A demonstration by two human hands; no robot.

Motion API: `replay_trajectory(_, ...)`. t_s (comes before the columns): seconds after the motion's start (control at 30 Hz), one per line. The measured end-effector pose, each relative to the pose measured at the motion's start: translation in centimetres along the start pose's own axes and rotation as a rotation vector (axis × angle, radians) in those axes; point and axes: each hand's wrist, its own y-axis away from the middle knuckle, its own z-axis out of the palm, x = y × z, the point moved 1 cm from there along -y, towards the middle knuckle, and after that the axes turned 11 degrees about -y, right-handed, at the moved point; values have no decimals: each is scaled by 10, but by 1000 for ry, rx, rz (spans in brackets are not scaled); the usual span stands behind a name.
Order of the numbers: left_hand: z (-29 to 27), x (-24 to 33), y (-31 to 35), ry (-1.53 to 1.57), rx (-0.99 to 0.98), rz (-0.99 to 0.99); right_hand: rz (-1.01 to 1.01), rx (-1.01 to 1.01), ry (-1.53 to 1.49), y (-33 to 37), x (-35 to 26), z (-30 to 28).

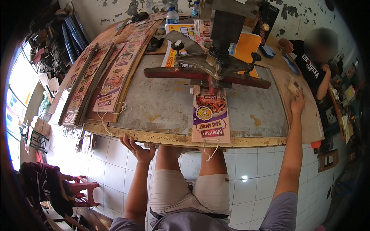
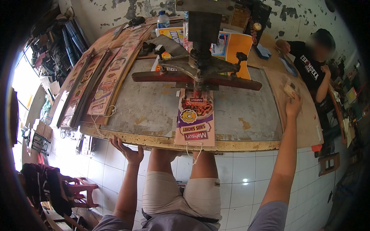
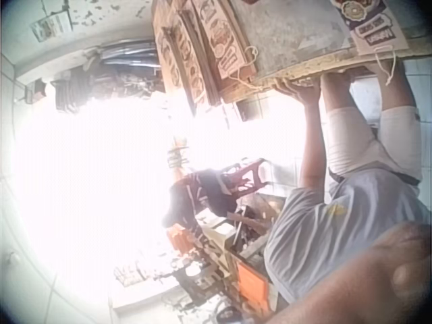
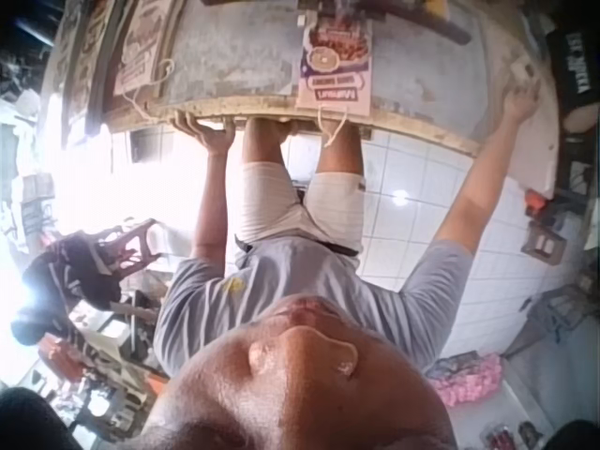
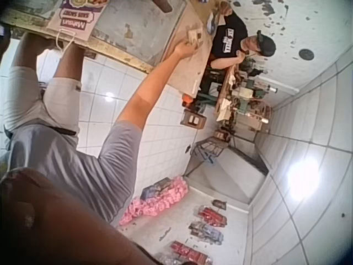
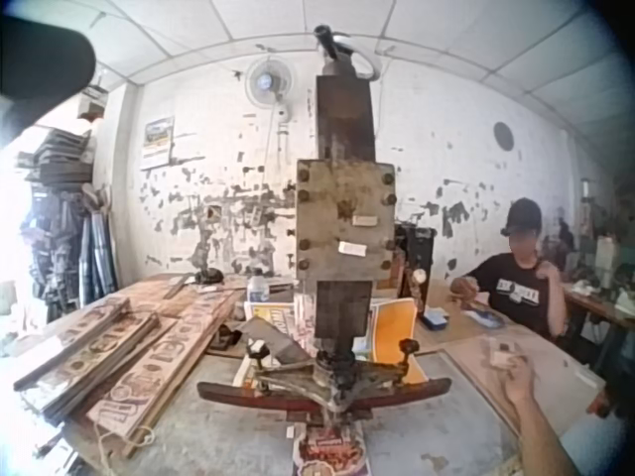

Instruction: The person aligns a printed cardboard strip on a flatbed screen-printing press and uses a wooden squeegee to apply ink through a stencil onto the cardboard.

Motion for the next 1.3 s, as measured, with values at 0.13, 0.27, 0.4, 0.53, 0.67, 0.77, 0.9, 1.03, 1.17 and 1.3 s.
replay_trajectory(0.13,-2,-2,1,-9,-3,3,-28,2,-5,1,-4,1)
replay_trajectory(0.27,2,-5,4,-23,25,-1,-32,32,-29,2,-5,2)
replay_trajectory(0.4,1,-8,5,-19,30,4,-26,71,-108,4,-21,-2)
replay_trajectory(0.53,7,2,5,8,4,-12,-191,228,-216,6,-24,-26)
replay_trajectory(0.67,-7,-6,5,-26,9,4,-335,168,-491,105,-122,-35)
replay_trajectory(0.77,-6,-4,5,-1,-11,-13,-380,-100,-684,206,-197,-59)
replay_trajectory(0.9,-7,-4,5,20,-15,-34,-792,-510,-520,289,-269,-70)
replay_trajectory(1.03,-7,-5,5,45,-28,-23,-817,-685,-398,314,-300,-59)
replay_trajectory(1.17,-17,-2,0,45,-67,16,-860,-704,-324,314,-307,-47)
replay_trajectory(1.3,-21,0,-4,55,-21,32,-882,-693,-310,317,-308,-44)
